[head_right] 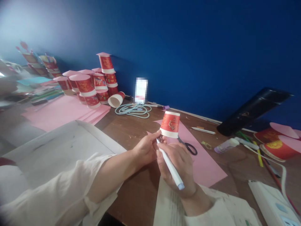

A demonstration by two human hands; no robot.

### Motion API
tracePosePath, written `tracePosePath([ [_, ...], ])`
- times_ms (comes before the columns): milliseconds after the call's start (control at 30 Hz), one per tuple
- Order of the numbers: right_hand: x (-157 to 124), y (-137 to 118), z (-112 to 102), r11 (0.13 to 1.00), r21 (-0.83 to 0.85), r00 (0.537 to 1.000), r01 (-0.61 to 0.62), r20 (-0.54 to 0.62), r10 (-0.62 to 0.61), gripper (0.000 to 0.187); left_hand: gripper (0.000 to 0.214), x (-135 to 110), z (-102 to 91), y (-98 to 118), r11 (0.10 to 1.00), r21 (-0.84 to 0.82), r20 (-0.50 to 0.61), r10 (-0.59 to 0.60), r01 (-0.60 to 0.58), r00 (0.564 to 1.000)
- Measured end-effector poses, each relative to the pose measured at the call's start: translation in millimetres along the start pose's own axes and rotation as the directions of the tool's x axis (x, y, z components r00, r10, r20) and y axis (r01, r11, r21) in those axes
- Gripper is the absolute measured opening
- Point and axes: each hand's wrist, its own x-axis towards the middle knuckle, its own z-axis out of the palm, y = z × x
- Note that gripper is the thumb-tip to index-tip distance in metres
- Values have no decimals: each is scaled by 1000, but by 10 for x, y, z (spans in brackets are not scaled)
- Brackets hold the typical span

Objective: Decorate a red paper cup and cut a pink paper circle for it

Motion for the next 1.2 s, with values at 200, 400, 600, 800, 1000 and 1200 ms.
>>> tracePosePath([
  [200,-8,10,3,1000,-6,1000,11,3,-11,28,28,18,-17,9,1000,-3,14,-17,17,1000],
  [400,-9,20,-9,999,-36,1000,-3,-21,3,29,22,34,-39,-27,994,70,40,77,-80,996],
  [600,17,55,-42,997,-64,999,-40,-38,38,26,11,117,-121,-92,962,96,238,226,-254,945],
  [800,25,93,-33,991,-113,995,-73,-72,66,24,19,162,-161,-157,946,176,264,222,-273,939],
  [1000,77,88,-7,993,-103,993,-56,-108,45,30,27,142,-162,-204,928,231,250,233,-292,940],
  [1200,81,136,-17,990,-132,990,-58,-139,40,34,27,135,-189,-198,824,440,271,256,-356,928],
])
